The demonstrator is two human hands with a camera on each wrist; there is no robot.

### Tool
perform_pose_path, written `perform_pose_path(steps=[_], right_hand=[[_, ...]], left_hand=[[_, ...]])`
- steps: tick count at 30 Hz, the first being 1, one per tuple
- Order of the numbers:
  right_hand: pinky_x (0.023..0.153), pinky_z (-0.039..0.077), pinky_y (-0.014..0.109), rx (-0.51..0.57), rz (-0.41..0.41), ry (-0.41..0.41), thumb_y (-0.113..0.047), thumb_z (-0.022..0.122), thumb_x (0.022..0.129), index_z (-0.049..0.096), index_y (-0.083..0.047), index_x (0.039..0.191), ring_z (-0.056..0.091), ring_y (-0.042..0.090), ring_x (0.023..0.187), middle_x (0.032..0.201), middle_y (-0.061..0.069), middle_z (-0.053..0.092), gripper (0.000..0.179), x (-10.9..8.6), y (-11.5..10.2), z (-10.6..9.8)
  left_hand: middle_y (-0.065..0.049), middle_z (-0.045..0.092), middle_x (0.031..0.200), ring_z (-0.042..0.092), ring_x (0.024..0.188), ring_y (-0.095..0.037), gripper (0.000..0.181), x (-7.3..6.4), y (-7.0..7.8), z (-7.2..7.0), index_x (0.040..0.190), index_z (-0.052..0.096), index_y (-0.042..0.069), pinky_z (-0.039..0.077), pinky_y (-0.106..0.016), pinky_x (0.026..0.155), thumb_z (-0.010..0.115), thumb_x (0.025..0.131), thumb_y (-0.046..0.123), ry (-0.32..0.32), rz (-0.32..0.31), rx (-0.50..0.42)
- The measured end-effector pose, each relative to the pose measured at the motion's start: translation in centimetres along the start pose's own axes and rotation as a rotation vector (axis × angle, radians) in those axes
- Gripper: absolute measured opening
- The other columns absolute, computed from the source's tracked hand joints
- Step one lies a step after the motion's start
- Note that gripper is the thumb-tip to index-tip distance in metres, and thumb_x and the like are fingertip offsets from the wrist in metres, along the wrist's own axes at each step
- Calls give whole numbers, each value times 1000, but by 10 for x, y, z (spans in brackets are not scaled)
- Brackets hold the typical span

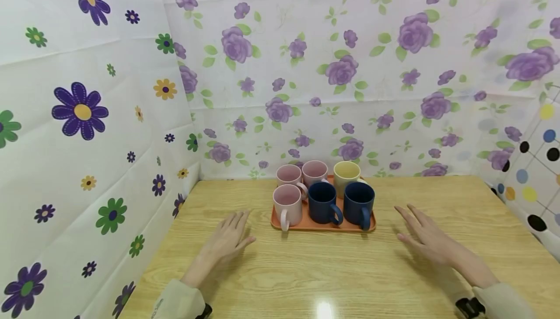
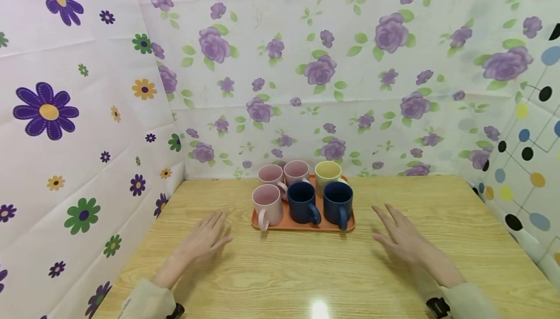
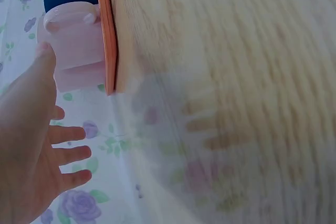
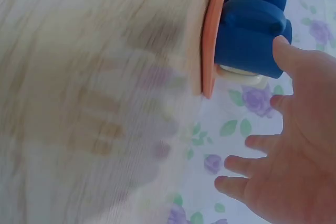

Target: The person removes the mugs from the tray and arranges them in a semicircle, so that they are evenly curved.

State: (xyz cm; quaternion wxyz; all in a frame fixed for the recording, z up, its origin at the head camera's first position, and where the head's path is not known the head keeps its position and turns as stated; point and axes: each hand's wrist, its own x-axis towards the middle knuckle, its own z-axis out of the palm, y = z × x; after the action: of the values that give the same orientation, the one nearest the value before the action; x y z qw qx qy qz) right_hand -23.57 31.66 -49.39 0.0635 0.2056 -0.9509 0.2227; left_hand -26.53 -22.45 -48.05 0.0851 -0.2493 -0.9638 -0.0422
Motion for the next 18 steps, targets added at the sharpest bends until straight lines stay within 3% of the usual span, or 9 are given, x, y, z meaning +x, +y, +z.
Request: perform_pose_path(steps=[9, 15, 18], right_hand=[[91, 32, 76, 110, 11, -35, -31, 52, 100, 22, -7, 153, 30, 61, 129, 148, 39, 25, 66, 4, -7, 2], [90, 47, 63, 203, 68, 13, -32, 49, 101, 31, 2, 148, 47, 52, 121, 142, 33, 41, 60, 10, -14, 4], [85, 52, 57, 238, 90, 73, -29, 53, 100, 38, 3, 144, 56, 49, 113, 134, 34, 50, 56, 15, -19, 4]], left_hand=[[-28, 44, 143, 46, 130, -42, 73, 4, -3, 9, 151, 22, -1, 41, -54, 106, 52, 99, 39, -36, 5, -114], [-27, 31, 152, 34, 139, -42, 72, 6, 2, 14, 155, 14, 8, 31, -56, 113, 52, 100, 35, -120, -72, -374], [-25, 31, 153, 31, 142, -40, 71, 9, 6, 14, 156, 14, 12, 28, -55, 115, 52, 100, 34, -131, -93, -429]])
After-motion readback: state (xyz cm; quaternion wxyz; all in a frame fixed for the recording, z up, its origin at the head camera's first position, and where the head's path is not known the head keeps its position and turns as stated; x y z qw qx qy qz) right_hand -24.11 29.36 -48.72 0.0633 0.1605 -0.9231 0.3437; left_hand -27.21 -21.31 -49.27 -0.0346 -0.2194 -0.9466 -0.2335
